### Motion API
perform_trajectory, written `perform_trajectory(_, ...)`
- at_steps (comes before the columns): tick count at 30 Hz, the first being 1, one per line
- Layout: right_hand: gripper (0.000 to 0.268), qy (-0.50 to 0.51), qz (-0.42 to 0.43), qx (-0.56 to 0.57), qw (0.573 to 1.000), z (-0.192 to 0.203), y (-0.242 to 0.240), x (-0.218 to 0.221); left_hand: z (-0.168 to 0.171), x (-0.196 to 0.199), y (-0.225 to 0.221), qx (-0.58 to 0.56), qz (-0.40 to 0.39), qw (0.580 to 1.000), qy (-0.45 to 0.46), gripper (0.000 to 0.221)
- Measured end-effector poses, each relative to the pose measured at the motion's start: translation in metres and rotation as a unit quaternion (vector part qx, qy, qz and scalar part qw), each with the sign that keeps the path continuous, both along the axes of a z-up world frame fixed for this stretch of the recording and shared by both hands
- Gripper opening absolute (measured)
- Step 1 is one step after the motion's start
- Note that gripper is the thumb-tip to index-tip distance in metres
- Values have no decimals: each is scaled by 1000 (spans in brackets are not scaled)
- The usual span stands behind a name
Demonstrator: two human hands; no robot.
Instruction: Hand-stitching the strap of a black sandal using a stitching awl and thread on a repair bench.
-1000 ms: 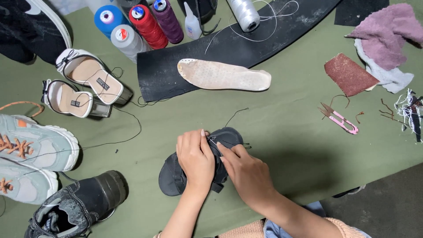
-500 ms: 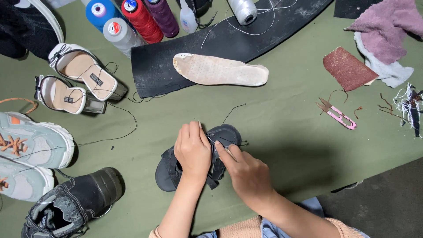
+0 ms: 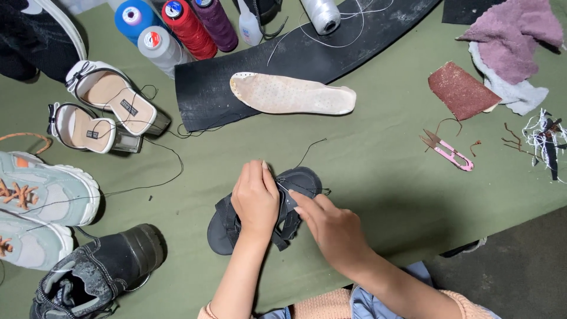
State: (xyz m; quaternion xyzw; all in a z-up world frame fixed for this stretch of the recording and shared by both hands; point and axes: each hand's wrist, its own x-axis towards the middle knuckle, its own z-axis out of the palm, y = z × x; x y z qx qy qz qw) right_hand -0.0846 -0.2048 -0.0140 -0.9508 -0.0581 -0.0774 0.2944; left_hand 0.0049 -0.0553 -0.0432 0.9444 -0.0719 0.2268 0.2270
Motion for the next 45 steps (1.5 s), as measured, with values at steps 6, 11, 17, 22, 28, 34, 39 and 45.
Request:
perform_trajectory(6,36,28,-24,4,999,4,1,0,4,0,-1,-56,-4,998,21,20)
perform_trajectory(11,32,-56,-27,-66,996,1,7,-7,1,-1,0,-65,-5,998,24,20)
perform_trajectory(17,33,204,-43,182,961,21,-5,7,3,-1,-1,-58,5,998,25,15)
perform_trajectory(22,35,-96,-41,-129,986,4,7,-7,1,-3,1,-46,14,999,19,15)
perform_trajectory(28,40,434,-173,503,727,32,-1,8,2,-3,0,-52,15,998,35,13)
perform_trajectory(34,34,-122,-34,-186,974,6,6,-10,4,-3,0,-61,13,997,39,14)
perform_trajectory(39,42,444,-186,493,725,47,-3,16,7,-2,-2,-62,18,997,46,15)
perform_trajectory(45,32,-104,-47,-197,974,1,10,-21,3,-2,1,-63,19,997,52,15)
